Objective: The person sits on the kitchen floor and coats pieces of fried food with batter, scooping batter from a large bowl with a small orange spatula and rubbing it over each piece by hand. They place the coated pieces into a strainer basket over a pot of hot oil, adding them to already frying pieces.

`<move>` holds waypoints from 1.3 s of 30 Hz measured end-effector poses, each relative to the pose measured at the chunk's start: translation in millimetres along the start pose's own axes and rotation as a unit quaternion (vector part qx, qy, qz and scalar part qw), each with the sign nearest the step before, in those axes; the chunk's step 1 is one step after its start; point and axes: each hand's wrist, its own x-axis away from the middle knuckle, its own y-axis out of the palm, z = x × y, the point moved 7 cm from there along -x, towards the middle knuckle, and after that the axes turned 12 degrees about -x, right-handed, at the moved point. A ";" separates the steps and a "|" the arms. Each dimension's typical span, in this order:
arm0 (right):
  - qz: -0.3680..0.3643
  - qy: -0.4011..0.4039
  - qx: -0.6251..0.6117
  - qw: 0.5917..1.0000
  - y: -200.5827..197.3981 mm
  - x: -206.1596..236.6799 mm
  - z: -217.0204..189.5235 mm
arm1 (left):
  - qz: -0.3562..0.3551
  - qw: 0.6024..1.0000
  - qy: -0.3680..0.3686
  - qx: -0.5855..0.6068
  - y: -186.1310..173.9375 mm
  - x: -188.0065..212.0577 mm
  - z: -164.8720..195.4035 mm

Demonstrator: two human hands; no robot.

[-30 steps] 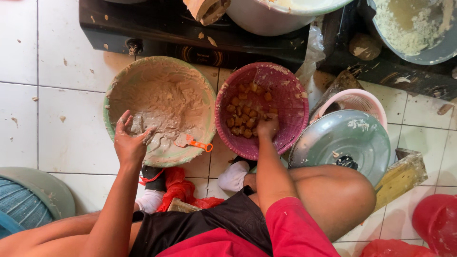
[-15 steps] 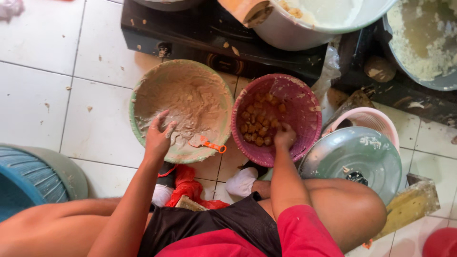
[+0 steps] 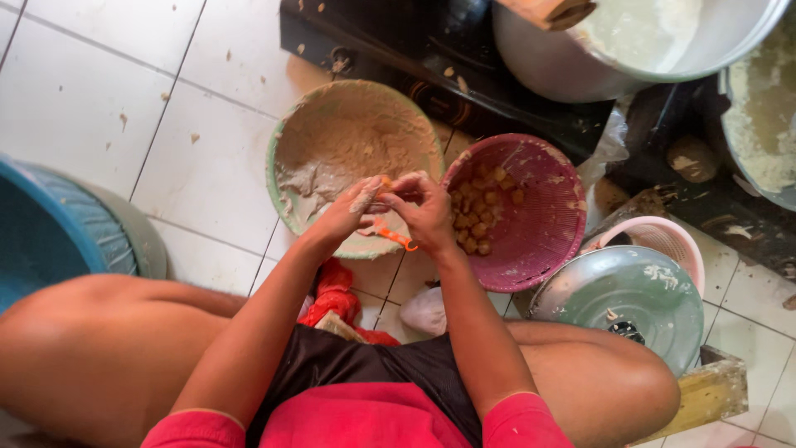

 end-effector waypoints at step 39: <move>-0.060 0.363 -0.222 0.903 117.0 79.9 136.4 | 0.569 0.805 -0.163 -0.032 -148.6 62.4 -86.2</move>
